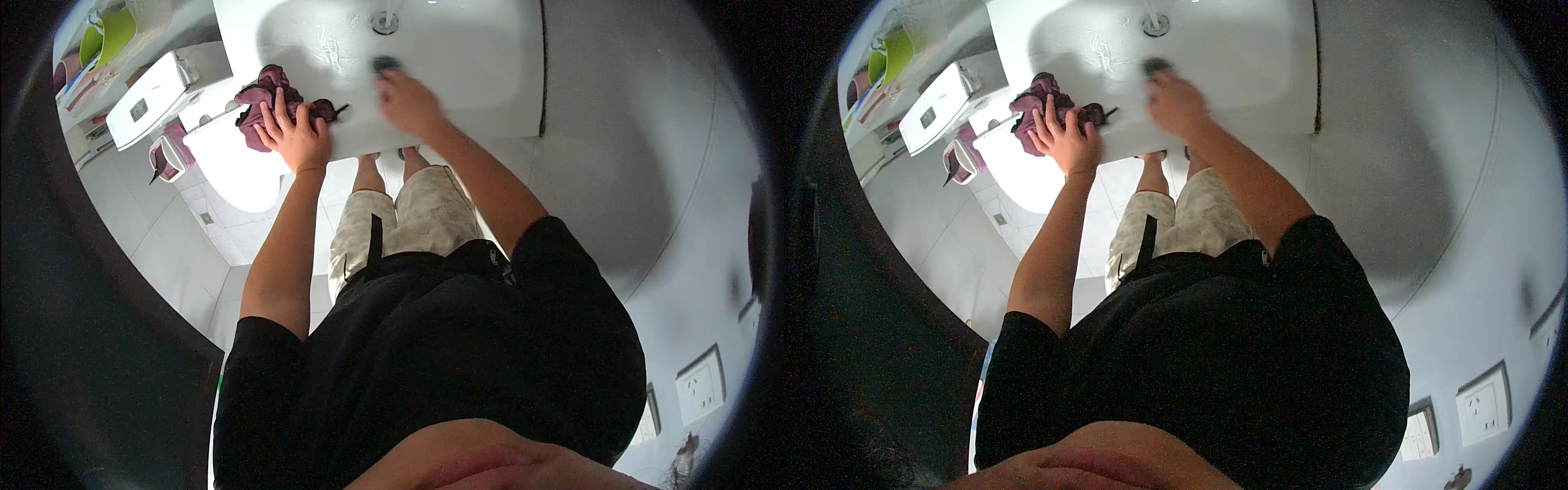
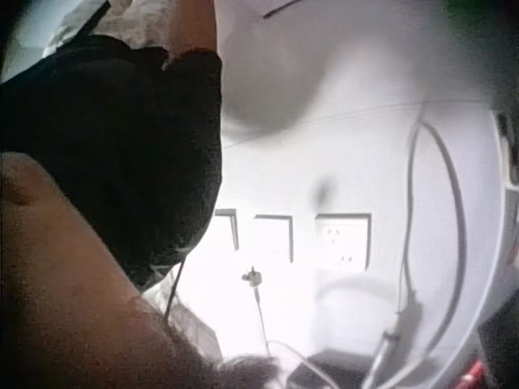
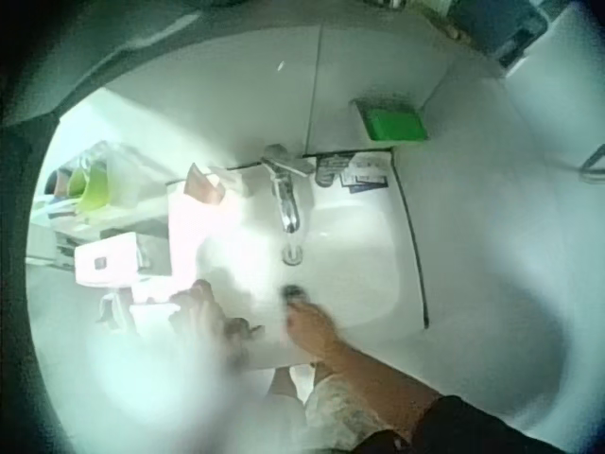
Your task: The person cleans a bathroom by scrubbing a small plastic container with a steel wool pad under running water, then wipes the sink and surrounding tiled walls with a cloth. The person rinses the cloth and hangs it on a towel rack.
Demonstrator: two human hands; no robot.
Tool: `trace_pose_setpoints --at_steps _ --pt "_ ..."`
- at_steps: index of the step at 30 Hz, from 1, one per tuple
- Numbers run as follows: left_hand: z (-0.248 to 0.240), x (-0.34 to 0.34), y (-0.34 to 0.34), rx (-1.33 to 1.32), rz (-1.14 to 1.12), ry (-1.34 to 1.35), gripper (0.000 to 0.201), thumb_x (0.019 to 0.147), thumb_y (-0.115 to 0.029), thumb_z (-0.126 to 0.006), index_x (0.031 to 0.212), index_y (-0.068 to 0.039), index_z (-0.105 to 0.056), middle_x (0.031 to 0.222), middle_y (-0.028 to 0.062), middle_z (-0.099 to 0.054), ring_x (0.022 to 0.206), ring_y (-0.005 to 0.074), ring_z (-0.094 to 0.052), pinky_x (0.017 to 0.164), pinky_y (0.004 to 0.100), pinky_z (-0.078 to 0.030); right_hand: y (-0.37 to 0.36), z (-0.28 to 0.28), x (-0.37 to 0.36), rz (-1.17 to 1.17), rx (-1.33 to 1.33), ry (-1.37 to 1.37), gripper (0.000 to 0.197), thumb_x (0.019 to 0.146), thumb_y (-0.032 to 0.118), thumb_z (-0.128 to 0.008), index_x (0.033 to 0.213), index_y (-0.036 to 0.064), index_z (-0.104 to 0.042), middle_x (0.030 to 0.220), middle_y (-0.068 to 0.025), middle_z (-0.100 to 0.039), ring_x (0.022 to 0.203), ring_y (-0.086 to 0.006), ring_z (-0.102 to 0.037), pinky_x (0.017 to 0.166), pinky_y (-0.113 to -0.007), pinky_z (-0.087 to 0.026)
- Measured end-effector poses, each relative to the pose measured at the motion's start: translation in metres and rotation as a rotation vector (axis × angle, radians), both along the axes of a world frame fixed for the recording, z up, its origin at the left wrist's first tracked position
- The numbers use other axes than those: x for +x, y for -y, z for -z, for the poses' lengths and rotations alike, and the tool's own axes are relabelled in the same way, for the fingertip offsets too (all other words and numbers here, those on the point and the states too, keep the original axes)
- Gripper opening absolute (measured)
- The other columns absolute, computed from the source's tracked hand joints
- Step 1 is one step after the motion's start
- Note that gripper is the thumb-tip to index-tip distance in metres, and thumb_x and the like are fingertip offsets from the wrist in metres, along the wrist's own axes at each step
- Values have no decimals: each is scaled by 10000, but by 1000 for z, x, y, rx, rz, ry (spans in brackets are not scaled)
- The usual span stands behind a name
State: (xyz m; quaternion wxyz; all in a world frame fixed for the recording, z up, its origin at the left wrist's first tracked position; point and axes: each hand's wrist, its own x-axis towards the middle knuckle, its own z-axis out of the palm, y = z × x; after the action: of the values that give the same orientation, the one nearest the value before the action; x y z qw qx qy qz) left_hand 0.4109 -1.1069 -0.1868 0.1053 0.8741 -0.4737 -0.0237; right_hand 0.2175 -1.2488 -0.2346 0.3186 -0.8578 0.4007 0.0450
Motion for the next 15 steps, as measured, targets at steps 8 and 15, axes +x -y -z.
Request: trace_pose_setpoints --at_steps 8,15 --pt "-5 -2 -1 -37 -17 13 256 799 -227 -647 1050 -197 -687 1631 53 -381 1546 404 -216 1222 665 -102 83 -27 -103 111 -521 -306 606 987 216 -548 1552 43 -415 1677 -156 -279 1560 -343 -225 1286 -451 -182" --pt "-7 -9 3 -44 35 3 330 807 -233 -644 1134 -213 -682 1623 67 -396 1540 417 -229 1219 666 -109 -11 30 27 33 -141 21 488 1021 282 -494 1410 -9 -541 1543 -284 -438 1460 -413 -394 1223 -472 -327"
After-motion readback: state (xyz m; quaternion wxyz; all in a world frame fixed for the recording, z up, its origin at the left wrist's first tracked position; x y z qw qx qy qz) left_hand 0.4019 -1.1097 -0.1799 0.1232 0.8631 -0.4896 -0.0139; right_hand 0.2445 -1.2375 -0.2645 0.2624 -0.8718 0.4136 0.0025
